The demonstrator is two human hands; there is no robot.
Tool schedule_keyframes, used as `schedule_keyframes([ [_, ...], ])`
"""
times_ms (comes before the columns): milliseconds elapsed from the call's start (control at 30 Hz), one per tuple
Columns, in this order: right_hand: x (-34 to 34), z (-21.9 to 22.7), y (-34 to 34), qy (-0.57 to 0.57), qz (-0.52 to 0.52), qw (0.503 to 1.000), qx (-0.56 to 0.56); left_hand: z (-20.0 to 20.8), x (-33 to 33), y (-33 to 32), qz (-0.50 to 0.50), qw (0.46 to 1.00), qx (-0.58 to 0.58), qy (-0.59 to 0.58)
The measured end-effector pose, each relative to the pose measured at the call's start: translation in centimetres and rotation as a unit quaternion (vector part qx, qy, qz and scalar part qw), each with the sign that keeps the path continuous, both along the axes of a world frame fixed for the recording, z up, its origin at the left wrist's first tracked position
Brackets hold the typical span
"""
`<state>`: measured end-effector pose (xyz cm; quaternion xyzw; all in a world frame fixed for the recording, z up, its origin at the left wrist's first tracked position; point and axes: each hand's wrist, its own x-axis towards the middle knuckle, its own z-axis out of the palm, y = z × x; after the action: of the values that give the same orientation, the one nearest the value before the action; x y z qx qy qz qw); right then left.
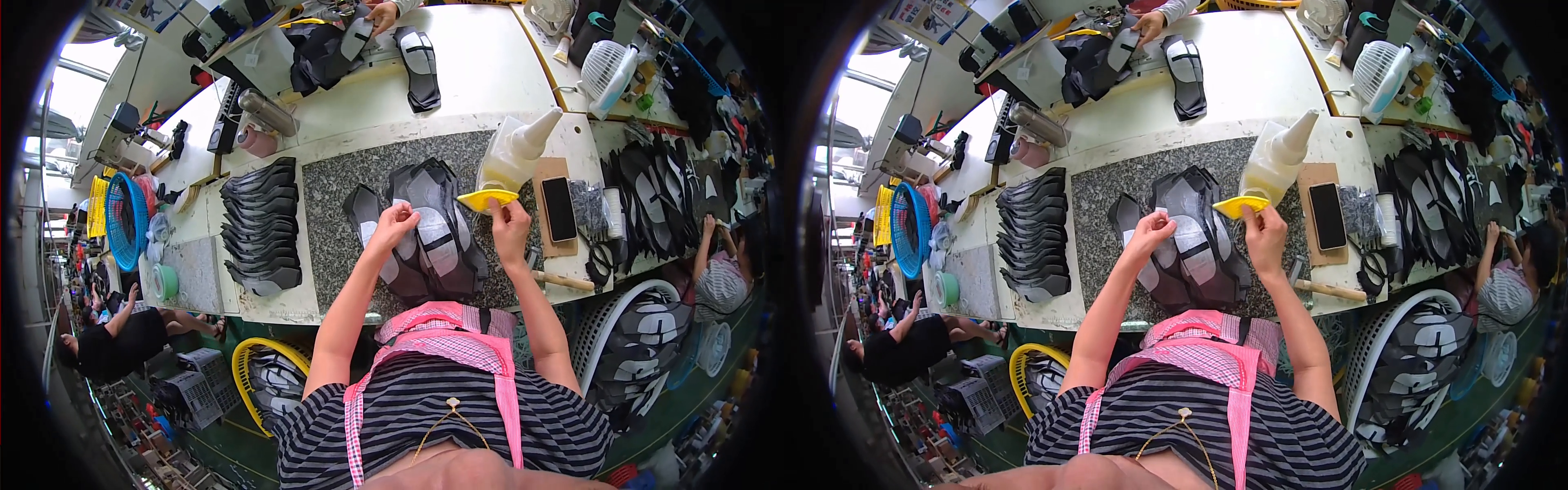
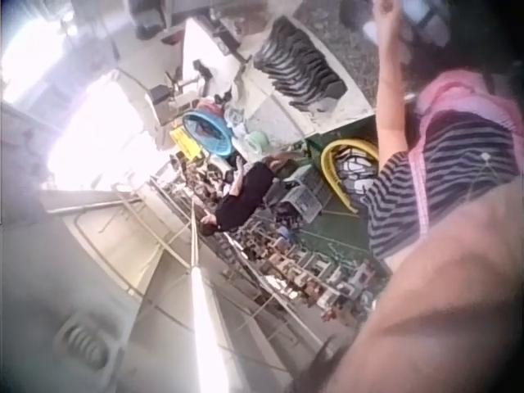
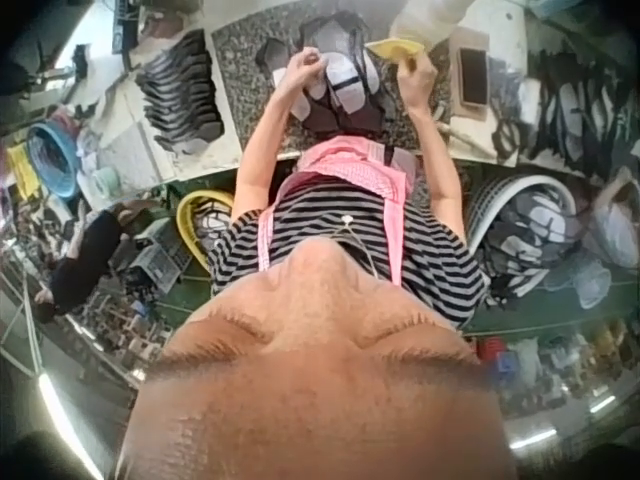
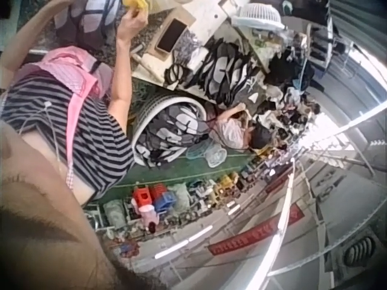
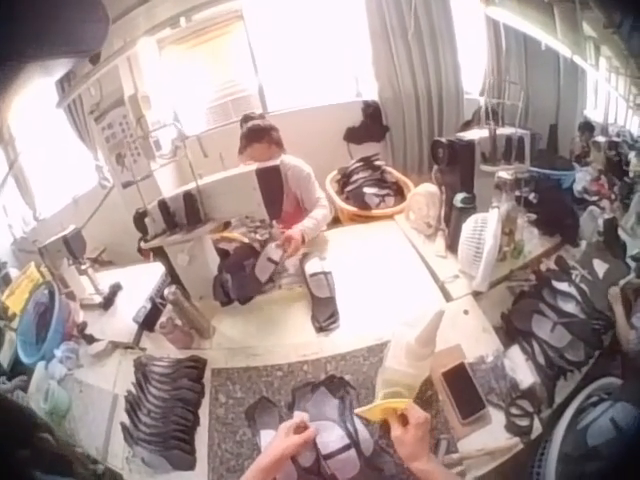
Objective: Applying adhesive to shoe upper components using a handheld plastic spreader in a factory setting.
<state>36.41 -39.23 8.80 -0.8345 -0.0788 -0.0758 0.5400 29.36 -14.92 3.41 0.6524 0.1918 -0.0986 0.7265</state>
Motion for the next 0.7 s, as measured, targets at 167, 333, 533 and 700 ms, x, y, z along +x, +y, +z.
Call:
schedule_keyframes([
  [167, -0.9, -1.5, 0.5, -0.105, 0.137, 0.980, -0.098, 1.0, -3.1, -2.7, 0.020, 0.992, 0.034, -0.119],
  [333, -0.1, -1.4, -0.9, -0.056, 0.139, 0.983, -0.105, 4.7, -7.1, -6.0, 0.045, 0.986, 0.075, -0.141],
  [533, -1.1, 0.6, -0.3, -0.043, 0.159, 0.985, -0.049, 5.2, -8.7, -5.1, -0.086, 0.959, 0.229, -0.144],
  [700, -1.6, 0.1, 0.5, -0.035, 0.211, 0.974, -0.074, 5.1, -10.7, -5.2, -0.124, 0.930, 0.244, -0.245],
])
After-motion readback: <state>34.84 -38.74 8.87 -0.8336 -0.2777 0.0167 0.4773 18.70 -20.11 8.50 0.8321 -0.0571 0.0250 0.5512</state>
